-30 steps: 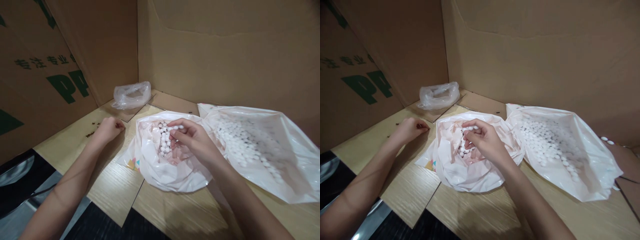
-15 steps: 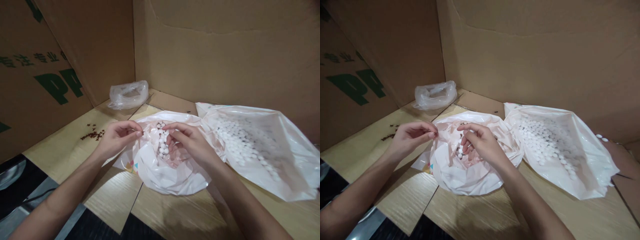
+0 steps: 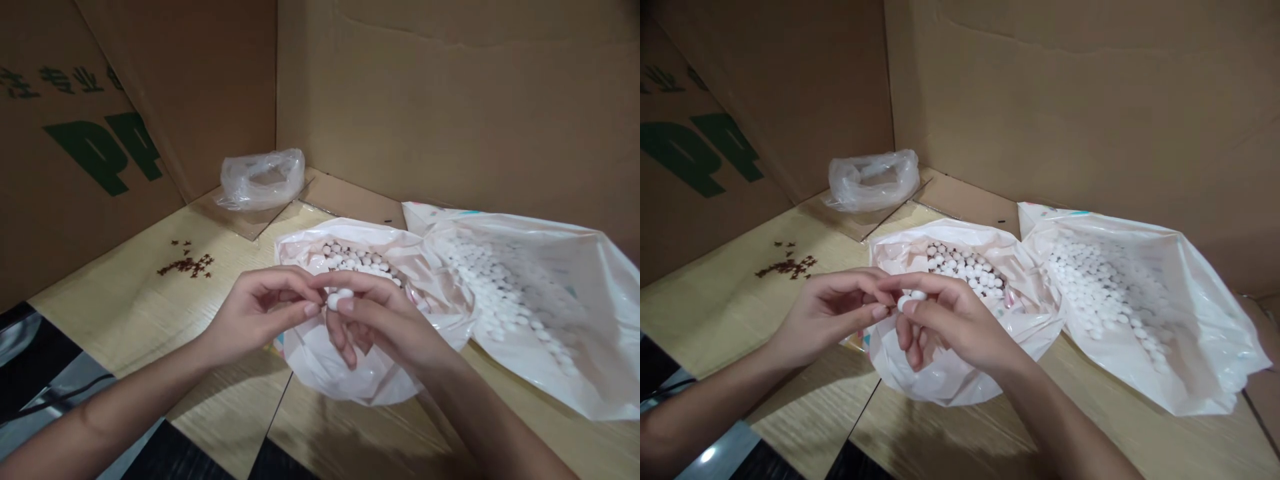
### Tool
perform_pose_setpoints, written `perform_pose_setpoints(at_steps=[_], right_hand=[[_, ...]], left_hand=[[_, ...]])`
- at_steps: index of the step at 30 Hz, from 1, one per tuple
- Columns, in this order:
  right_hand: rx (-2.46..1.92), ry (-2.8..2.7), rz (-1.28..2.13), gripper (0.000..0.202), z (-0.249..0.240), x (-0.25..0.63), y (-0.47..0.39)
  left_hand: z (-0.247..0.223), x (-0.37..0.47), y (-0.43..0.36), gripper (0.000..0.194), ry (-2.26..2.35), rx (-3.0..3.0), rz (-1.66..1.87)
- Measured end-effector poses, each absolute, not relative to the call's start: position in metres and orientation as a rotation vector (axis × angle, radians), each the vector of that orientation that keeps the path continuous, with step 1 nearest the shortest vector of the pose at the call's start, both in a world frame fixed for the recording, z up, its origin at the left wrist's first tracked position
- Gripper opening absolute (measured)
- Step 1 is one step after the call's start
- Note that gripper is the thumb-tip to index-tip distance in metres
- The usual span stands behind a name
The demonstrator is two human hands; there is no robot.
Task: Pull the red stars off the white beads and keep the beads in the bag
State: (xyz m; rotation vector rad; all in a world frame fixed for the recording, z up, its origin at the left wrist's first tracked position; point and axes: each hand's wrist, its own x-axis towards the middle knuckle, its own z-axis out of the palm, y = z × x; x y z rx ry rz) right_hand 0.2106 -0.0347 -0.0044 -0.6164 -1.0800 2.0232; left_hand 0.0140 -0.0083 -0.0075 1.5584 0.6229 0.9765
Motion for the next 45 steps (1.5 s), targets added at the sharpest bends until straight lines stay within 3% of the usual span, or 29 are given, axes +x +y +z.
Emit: perform_pose_setpoints(at_steps=[45], right_hand=[[-0.691, -1.171, 2.017, 0.040, -0.0012, 0.2077, -0.0391]], left_hand=[[-0.0072, 0.0169, -0.0162, 0.012, 0.641, 1.560, 1.117]])
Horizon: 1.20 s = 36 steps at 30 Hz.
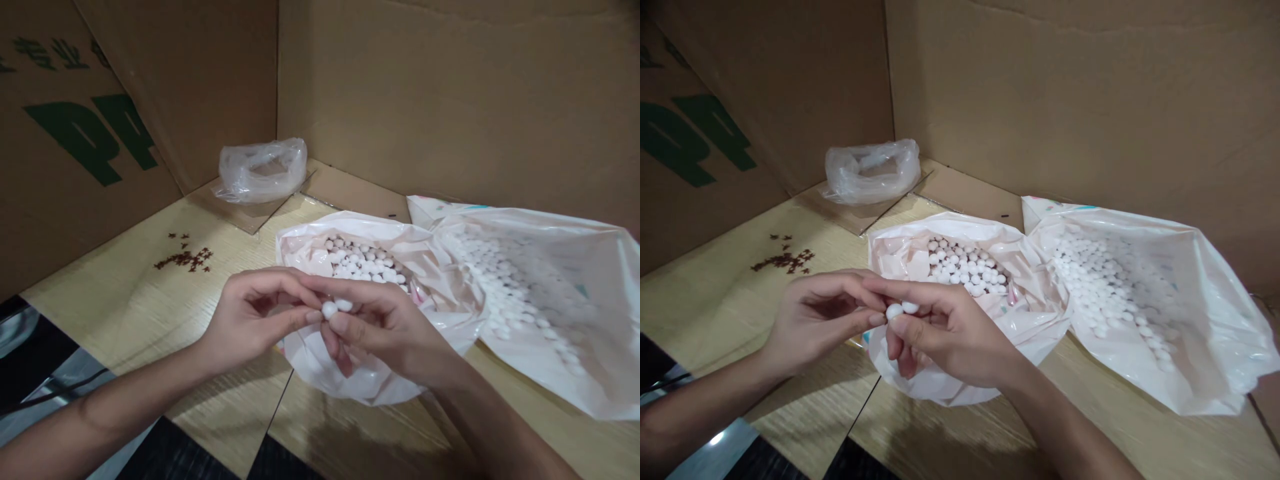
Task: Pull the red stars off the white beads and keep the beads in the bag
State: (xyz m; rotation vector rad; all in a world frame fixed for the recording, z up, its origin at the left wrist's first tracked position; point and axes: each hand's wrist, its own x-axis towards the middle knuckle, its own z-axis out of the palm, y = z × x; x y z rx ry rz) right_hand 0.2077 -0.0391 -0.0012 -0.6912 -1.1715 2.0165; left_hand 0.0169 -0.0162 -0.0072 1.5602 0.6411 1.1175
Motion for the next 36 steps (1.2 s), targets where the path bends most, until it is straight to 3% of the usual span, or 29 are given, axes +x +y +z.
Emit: perform_pose_setpoints(at_steps=[12, 17, 21, 23, 30, 36], right_hand=[[-0.744, -1.328, 1.791, 0.041, 0.003, 0.205, -0.036], [-1.002, -1.364, 1.578, 0.042, 0.011, 0.220, -0.031], [-1.086, -1.402, 1.412, 0.040, 0.021, 0.232, -0.029], [-1.083, -1.424, 1.356, 0.038, 0.024, 0.235, -0.030], [-1.045, -1.418, 1.358, 0.039, 0.028, 0.237, -0.032], [-1.061, -1.429, 1.345, 0.040, 0.029, 0.238, -0.031]], left_hand=[[-0.009, 0.012, -0.008, 0.010, 0.683, 1.652, 1.139], [0.000, -0.016, 0.028, 0.020, 1.146, 1.719, 1.180], [0.001, -0.046, 0.051, 0.026, 1.936, 1.895, 0.641], [-0.001, -0.055, 0.055, 0.028, 2.086, 1.895, 0.425], [0.002, -0.062, 0.051, 0.034, 2.175, 1.862, 0.246], [0.001, -0.065, 0.051, 0.029, 2.169, 1.839, 0.187]])
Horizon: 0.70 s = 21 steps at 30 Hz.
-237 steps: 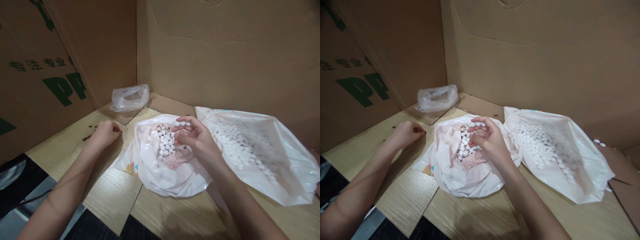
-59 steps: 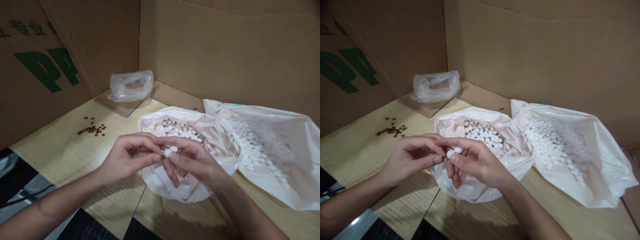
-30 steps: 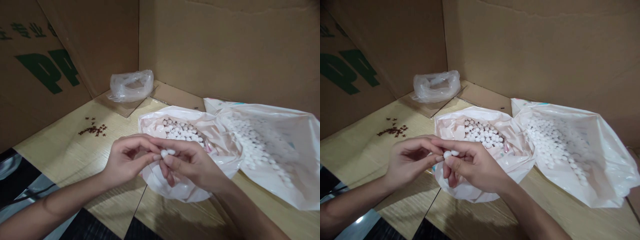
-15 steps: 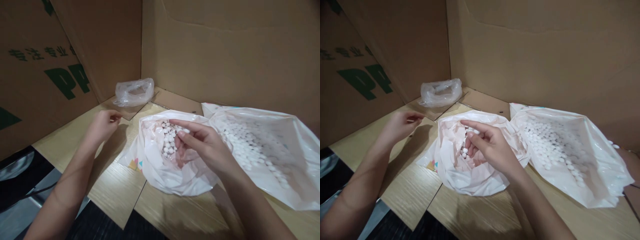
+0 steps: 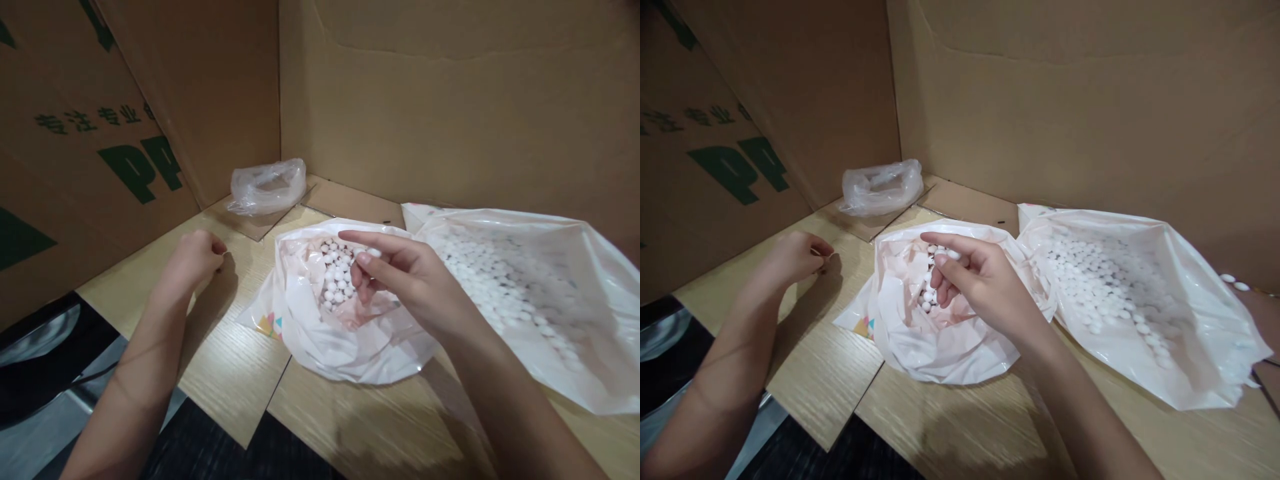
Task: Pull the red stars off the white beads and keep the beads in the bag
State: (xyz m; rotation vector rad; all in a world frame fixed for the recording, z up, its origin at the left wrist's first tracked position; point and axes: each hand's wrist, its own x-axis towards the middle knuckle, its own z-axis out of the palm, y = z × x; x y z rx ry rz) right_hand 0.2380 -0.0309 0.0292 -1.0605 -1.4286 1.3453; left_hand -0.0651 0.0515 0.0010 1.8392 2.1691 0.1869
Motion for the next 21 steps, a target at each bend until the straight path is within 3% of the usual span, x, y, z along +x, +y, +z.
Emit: perform_pose_setpoints(at_steps=[13, 21], right_hand=[[-1.100, -1.446, 1.345, 0.039, 0.025, 0.238, -0.026], [-1.341, -1.520, 1.158, 0.040, 0.016, 0.242, -0.016]], left_hand=[[-0.007, -0.059, 0.054, 0.026, 1.980, 1.944, 0.285], [0.001, -0.059, 0.051, 0.027, 1.961, 1.851, 0.330]])
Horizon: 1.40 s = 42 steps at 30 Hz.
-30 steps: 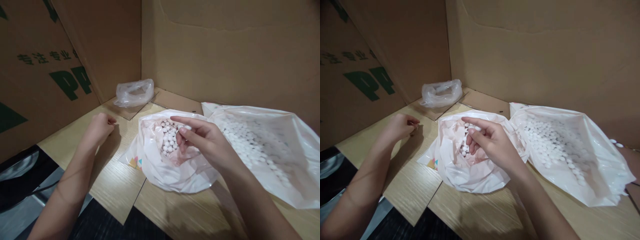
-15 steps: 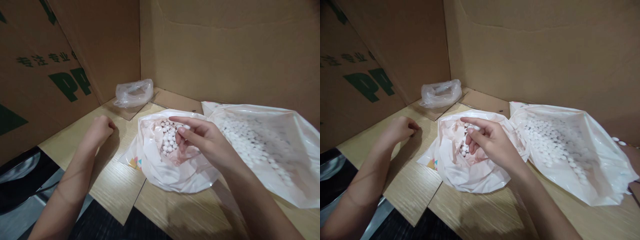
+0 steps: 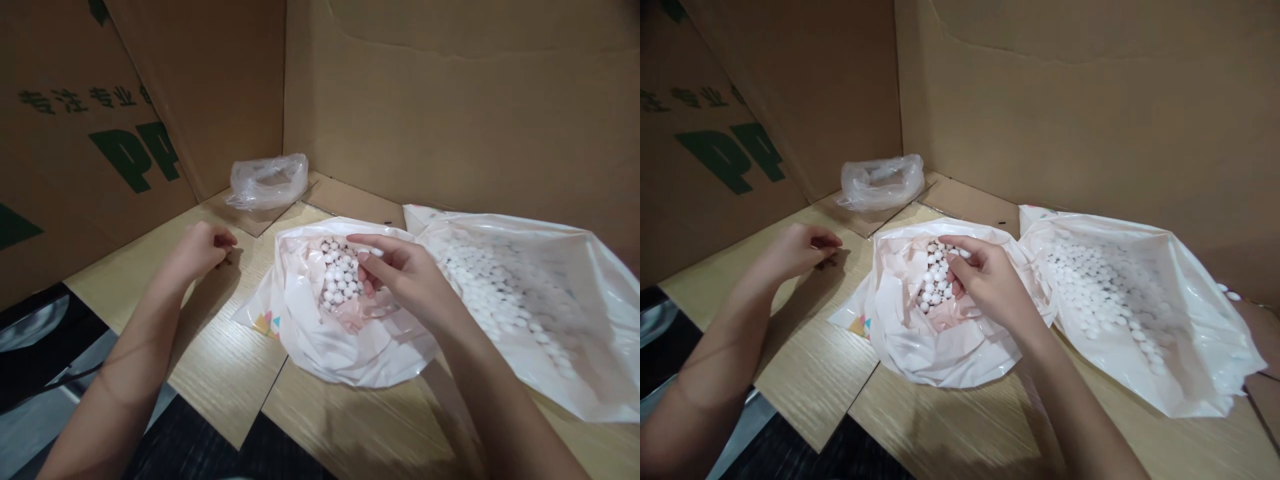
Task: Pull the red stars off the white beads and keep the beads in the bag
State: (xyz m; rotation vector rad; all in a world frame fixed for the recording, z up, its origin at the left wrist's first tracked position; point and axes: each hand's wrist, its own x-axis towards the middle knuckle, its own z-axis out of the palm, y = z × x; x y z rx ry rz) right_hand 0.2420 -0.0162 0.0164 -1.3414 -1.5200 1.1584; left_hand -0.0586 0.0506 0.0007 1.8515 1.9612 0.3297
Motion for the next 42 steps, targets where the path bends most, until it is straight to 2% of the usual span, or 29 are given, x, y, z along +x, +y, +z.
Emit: perform_pose_setpoints(at_steps=[16, 20, 26, 32, 36, 42], right_hand=[[-1.369, -1.396, 1.264, 0.034, 0.014, 0.239, -0.012], [-1.333, -1.283, 1.395, 0.036, 0.013, 0.242, -0.012], [-1.153, -1.146, 1.591, 0.036, 0.011, 0.245, -0.009], [-1.245, -1.254, 1.513, 0.029, 0.008, 0.244, -0.008], [-1.353, -1.343, 1.336, 0.029, 0.006, 0.241, -0.006], [-1.172, -1.347, 1.577, 0.033, 0.004, 0.233, -0.013]], left_hand=[[-0.005, -0.063, 0.053, 0.017, 1.973, 1.975, 0.321], [-0.004, -0.060, 0.052, 0.016, 1.971, 1.894, 0.475], [0.006, -0.048, 0.045, 0.026, 1.819, 1.692, 0.885], [0.005, -0.037, 0.036, 0.025, 1.359, 1.539, 1.173], [-0.005, -0.025, 0.030, 0.018, 1.088, 1.537, 1.166], [-0.010, 0.001, 0.011, 0.009, 0.776, 1.534, 1.097]])
